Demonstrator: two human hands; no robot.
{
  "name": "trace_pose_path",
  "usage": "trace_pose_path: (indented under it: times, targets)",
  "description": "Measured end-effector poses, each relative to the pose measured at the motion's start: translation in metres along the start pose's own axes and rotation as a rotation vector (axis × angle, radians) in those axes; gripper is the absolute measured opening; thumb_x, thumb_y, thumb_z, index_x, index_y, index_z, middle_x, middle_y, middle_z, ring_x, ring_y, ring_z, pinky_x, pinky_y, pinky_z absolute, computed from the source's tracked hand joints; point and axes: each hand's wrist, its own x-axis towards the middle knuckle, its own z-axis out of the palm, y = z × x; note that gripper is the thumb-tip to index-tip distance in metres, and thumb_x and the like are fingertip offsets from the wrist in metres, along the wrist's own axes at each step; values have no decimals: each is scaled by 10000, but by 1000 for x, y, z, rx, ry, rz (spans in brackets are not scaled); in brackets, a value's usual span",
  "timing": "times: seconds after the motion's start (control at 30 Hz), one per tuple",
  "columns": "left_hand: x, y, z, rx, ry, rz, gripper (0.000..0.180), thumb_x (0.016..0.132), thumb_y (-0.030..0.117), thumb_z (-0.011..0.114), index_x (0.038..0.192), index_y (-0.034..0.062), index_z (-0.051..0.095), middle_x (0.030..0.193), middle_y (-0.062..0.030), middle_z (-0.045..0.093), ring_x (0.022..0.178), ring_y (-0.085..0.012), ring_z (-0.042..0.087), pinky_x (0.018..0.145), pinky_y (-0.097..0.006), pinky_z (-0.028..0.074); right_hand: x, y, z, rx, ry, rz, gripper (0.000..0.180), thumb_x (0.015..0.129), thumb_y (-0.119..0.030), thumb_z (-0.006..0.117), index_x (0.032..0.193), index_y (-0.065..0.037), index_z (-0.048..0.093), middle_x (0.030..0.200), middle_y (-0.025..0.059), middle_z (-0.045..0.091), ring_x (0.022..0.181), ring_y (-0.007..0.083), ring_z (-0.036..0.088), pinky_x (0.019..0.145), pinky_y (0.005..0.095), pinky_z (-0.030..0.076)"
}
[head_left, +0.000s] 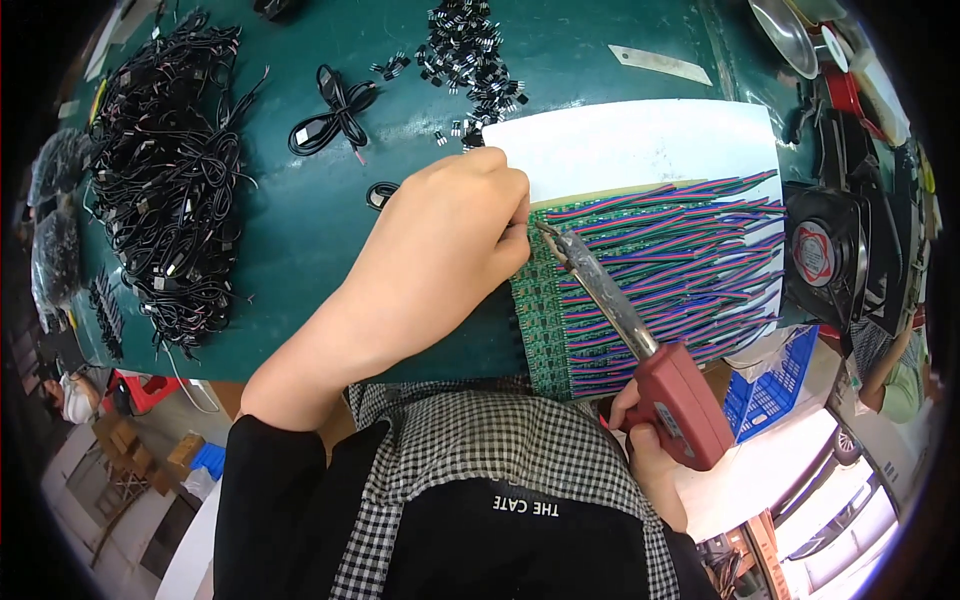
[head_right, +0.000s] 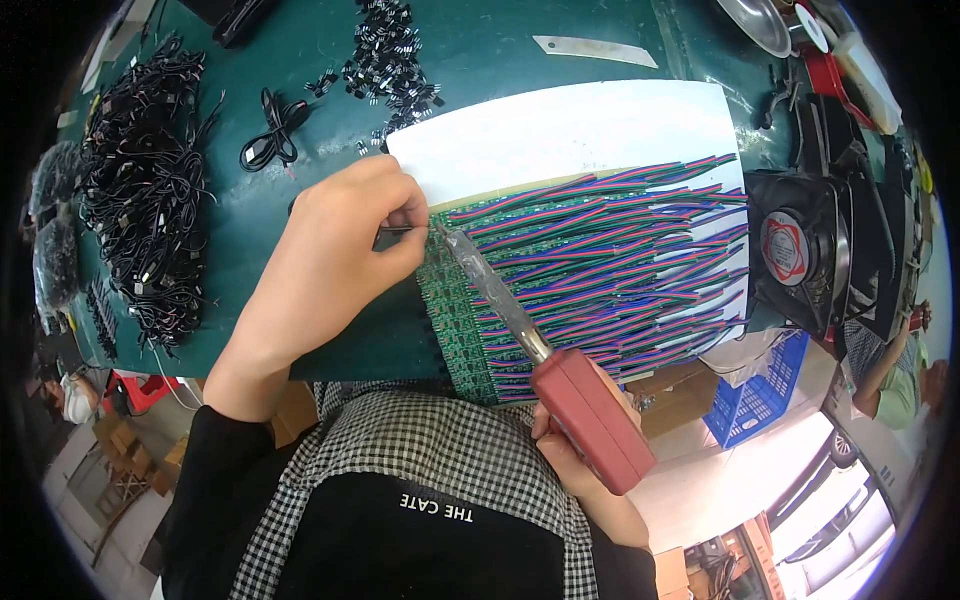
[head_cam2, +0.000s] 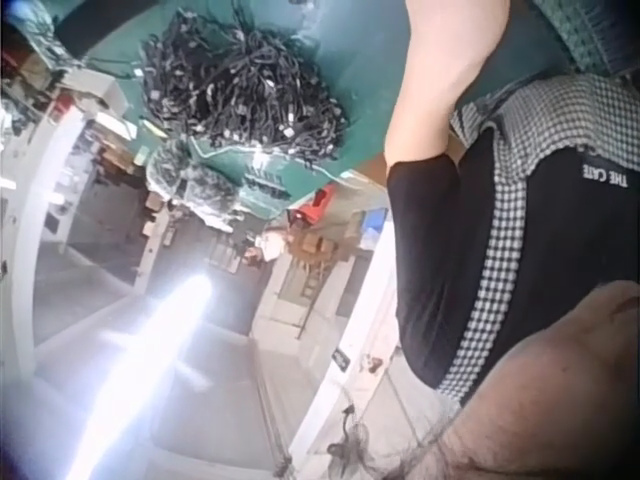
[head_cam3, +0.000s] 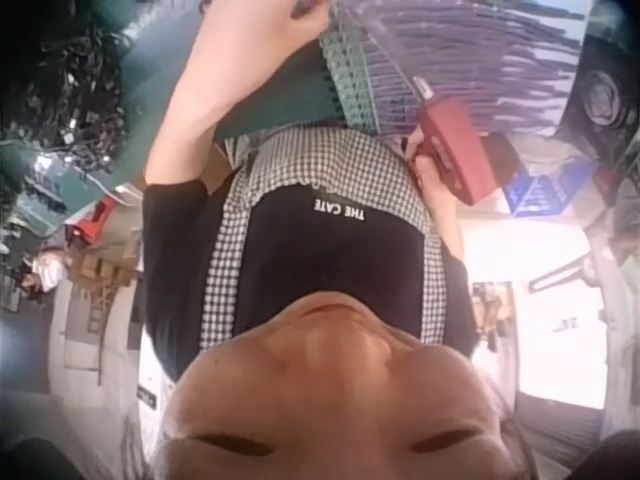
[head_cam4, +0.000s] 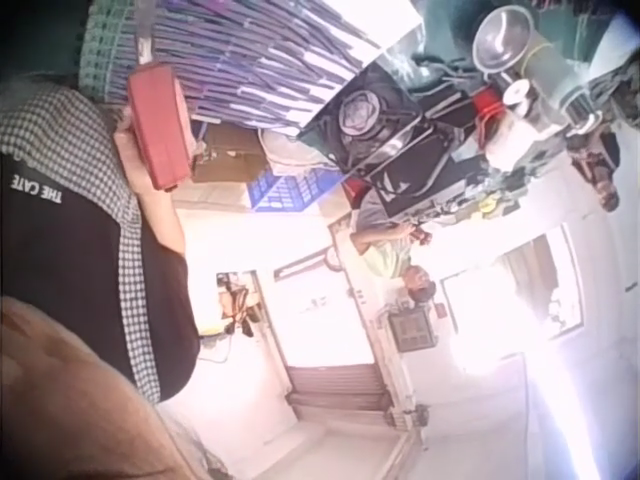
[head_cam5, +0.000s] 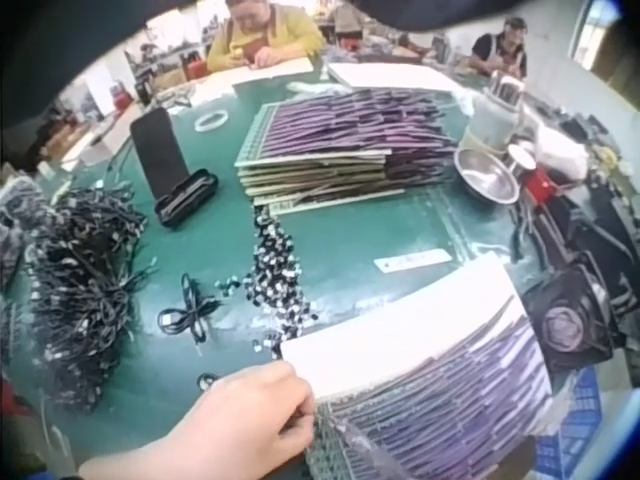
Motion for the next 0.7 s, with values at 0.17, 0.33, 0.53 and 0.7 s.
trace_pose_path:
  times: [0.17, 0.33, 0.53, 0.7]
  targets:
    - [1, 3, -1, -5, 33, 19, 91, 689, 24, 580, 676, -23, 503, 704, -140, 507, 713, -312, 540, 650, -408, 442, -14, 20, -8, -216, 56, -76, 526, 639, -83, 733, 1116, 27, 543, 887, 117, 635, 669, 170, 628, 590, 252, 494]
    - [2, 2, 1, 0, 49, 34, 94, 690, 22, 579, 673, -27, 500, 701, -143, 506, 710, -313, 539, 649, -408, 443, -13, 16, -5, -519, 99, -111, 390, 578, -40, 723, 959, -12, 649, 948, 143, 637, 727, 229, 650, 621, 270, 500]
    - [-1, 1, -1, 39, 60, 30, 86, 680, 6, 586, 711, -20, 510, 722, -140, 513, 709, -307, 545, 638, -385, 445, 5, -17, 12, 211, 128, -18, 536, 720, -265, 733, 1133, 5, 523, 923, 112, 619, 701, 153, 603, 573, 240, 448]
    - [-6, 5, -1, 98, 40, 89, 73, 699, -4, 574, 758, 2, 531, 820, -134, 533, 824, -300, 537, 704, -361, 435, 0, -14, 14, 112, 291, -14, 749, 720, -603, 633, 1110, 13, 464, 968, 71, 546, 562, 139, 517, 496, 227, 383]
